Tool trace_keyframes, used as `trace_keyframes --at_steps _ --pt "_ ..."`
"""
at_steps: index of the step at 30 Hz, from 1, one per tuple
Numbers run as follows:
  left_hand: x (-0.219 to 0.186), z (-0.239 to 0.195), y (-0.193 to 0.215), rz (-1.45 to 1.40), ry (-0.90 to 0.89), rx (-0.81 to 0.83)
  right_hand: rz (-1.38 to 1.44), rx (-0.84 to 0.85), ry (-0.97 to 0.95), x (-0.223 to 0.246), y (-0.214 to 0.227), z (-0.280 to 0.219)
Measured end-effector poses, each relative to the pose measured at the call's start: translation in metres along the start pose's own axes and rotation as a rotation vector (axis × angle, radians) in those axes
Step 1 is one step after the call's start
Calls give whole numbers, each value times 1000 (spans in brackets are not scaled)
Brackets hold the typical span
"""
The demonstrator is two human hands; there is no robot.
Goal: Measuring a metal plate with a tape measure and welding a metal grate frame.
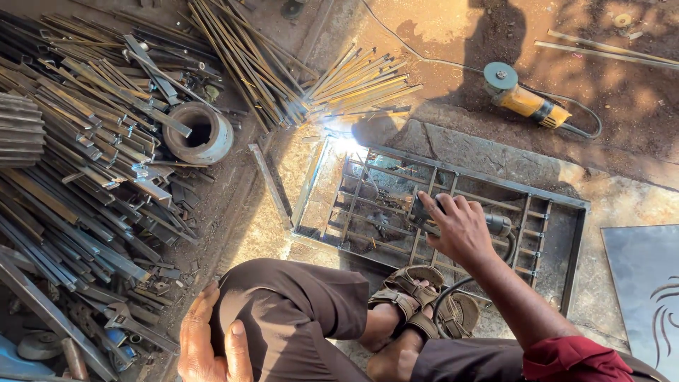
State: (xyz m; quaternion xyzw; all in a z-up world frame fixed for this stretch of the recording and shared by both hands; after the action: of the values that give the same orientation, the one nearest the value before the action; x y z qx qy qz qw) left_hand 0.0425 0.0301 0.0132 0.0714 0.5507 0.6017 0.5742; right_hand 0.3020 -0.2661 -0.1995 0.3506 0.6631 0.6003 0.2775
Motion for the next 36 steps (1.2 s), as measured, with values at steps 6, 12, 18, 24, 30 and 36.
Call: trace_keyframes --at_steps 6,12,18,24,30,36 --pt "-1 2 -1 3 2 10 -15 1 5 1 0 0" --pt "-3 4 -1 7 -2 12 -10 -4 8 1 0 0" --pt "-4 5 -1 11 -5 10 -4 -3 3 1 -1 2" --pt "-3 3 0 17 -1 11 -7 -2 -9 2 2 1" --pt "-1 3 2 10 -8 20 190 -2 -25 -3 37 -14" --pt "-7 6 5 40 -13 56 726 294 -407 -32 57 -58"
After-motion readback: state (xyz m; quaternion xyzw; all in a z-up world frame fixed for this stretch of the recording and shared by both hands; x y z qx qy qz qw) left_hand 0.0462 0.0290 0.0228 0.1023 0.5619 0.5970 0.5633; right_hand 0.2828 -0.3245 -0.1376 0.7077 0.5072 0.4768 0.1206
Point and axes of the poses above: each hand's wrist, its own z-axis towards the middle knuckle, its own y-axis out of the back of the hand, x = y × z, the point moved 6 cm from there along z, towards the middle knuckle, and after that the axes turned 4 degrees about -x, right-handed, at the moved point
